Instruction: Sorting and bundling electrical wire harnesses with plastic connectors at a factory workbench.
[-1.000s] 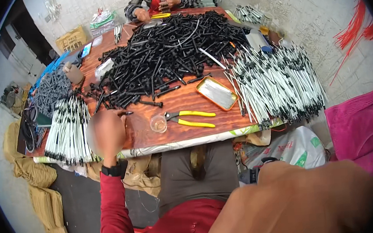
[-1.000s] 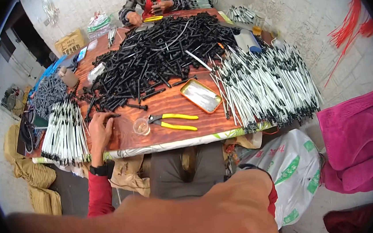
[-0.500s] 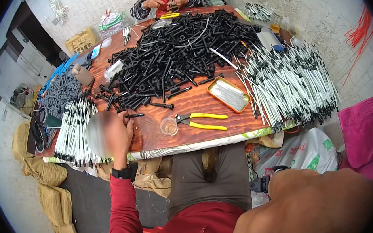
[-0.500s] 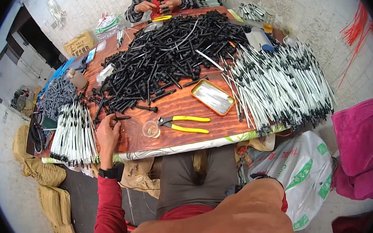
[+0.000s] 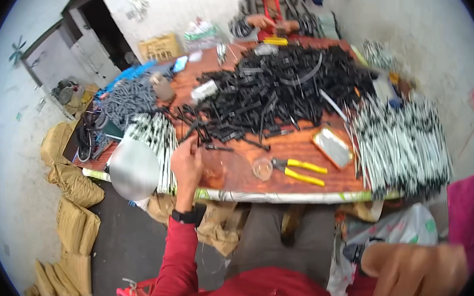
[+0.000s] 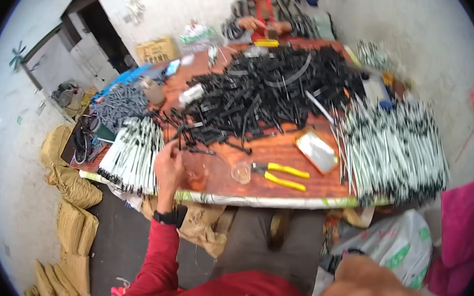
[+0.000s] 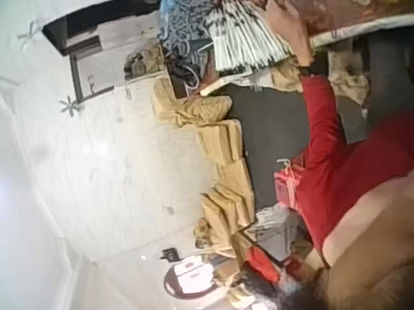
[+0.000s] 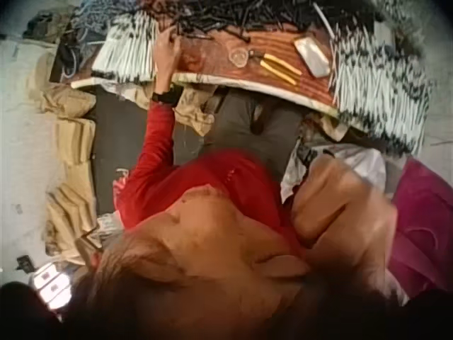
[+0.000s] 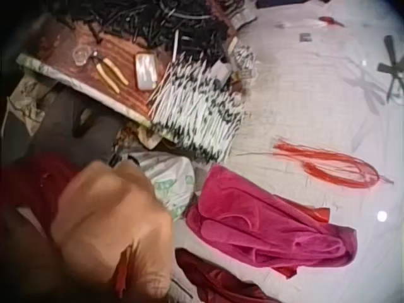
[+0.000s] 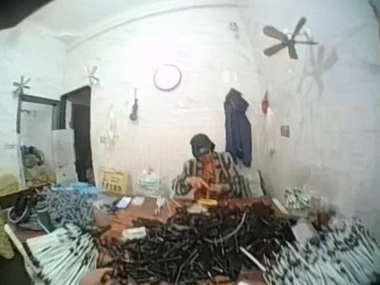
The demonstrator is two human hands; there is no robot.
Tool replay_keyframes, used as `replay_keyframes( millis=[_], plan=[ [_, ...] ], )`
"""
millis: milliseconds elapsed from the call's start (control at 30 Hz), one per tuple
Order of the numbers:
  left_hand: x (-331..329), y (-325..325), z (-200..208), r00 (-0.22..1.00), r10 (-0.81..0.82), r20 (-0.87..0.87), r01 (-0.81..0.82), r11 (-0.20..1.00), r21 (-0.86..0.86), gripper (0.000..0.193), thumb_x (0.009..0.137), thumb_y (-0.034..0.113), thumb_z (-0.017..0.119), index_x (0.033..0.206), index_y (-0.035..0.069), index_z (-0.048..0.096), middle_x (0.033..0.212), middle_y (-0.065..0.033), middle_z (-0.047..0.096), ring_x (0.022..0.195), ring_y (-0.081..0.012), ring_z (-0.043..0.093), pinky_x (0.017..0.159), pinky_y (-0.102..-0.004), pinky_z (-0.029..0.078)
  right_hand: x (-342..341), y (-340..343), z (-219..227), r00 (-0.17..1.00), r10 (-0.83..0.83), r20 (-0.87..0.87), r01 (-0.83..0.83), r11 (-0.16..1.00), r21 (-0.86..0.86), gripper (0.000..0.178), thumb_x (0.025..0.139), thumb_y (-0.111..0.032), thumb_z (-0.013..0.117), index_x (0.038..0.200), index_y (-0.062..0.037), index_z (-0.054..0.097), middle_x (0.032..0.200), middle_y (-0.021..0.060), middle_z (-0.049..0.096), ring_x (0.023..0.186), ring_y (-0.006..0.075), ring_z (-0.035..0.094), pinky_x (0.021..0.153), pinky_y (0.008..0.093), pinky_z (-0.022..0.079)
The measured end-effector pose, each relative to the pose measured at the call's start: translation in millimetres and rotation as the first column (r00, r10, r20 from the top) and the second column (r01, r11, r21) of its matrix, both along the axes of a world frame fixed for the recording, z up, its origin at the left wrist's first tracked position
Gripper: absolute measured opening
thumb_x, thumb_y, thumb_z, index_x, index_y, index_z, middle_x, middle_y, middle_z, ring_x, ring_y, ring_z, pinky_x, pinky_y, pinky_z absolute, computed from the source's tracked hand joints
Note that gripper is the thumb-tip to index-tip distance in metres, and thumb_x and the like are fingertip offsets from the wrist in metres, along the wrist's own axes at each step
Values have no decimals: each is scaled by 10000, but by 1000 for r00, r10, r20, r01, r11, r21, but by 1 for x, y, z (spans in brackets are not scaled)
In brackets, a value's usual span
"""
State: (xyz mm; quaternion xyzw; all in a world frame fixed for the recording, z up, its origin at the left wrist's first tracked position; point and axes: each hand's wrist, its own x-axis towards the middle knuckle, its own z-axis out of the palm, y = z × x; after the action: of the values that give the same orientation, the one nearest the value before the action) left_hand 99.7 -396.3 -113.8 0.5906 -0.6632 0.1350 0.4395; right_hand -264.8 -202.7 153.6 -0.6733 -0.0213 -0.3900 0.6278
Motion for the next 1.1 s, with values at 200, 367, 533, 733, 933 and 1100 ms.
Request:
replay_keyframes(
  millis=[200,367,533,733,933,1100],
  plan=[
    [1,31,34,990,-68,-121,62,997,-48,296,816,21,658,1112,29,671,861,-95,651,780,-215,628,726,-314,495,4,-8,-27,987,155,43,-118,877,-465,355,994,-145,505,650,-56,495,664,91,582,479,187,532,417,294,420],
    [1,79,72,773,-365,-519,384,920,-77,299,820,35,709,1110,-11,657,951,-58,648,823,-157,604,779,-280,483,4,-50,-101,970,-242,-3,215,868,-448,80,836,-91,674,882,-28,688,783,105,642,645,176,614,568,304,505],
    [-16,94,79,225,-563,-795,736,633,-240,295,831,83,748,1082,-35,651,1067,-76,626,878,-147,592,835,-286,474,37,-117,-137,354,-906,-233,799,422,-429,199,859,-41,675,1052,5,675,1013,40,601,770,84,575,685,232,469],
    [-35,95,72,50,-537,-842,821,503,-271,298,814,123,777,1040,-25,651,1111,-109,606,977,-176,573,892,-325,456,48,-142,-159,474,-839,-268,806,536,-252,248,867,-57,695,1105,1,652,1033,7,590,766,56,561,675,206,461],
    [-54,87,68,71,-594,-801,843,465,-270,232,790,74,768,979,-8,662,1080,-108,615,1082,-215,537,951,-378,428,46,-138,-163,332,-898,-288,815,427,-392,272,879,-101,708,1122,-1,643,1014,16,601,787,59,570,692,211,473],
    [-95,92,71,494,-671,-553,715,676,-181,194,758,13,739,943,9,680,1014,-112,634,1071,-232,549,970,-394,422,59,-113,-168,461,-855,-237,756,518,-400,222,901,-122,691,1079,5,655,958,32,607,775,86,572,685,228,474]
  ],
)
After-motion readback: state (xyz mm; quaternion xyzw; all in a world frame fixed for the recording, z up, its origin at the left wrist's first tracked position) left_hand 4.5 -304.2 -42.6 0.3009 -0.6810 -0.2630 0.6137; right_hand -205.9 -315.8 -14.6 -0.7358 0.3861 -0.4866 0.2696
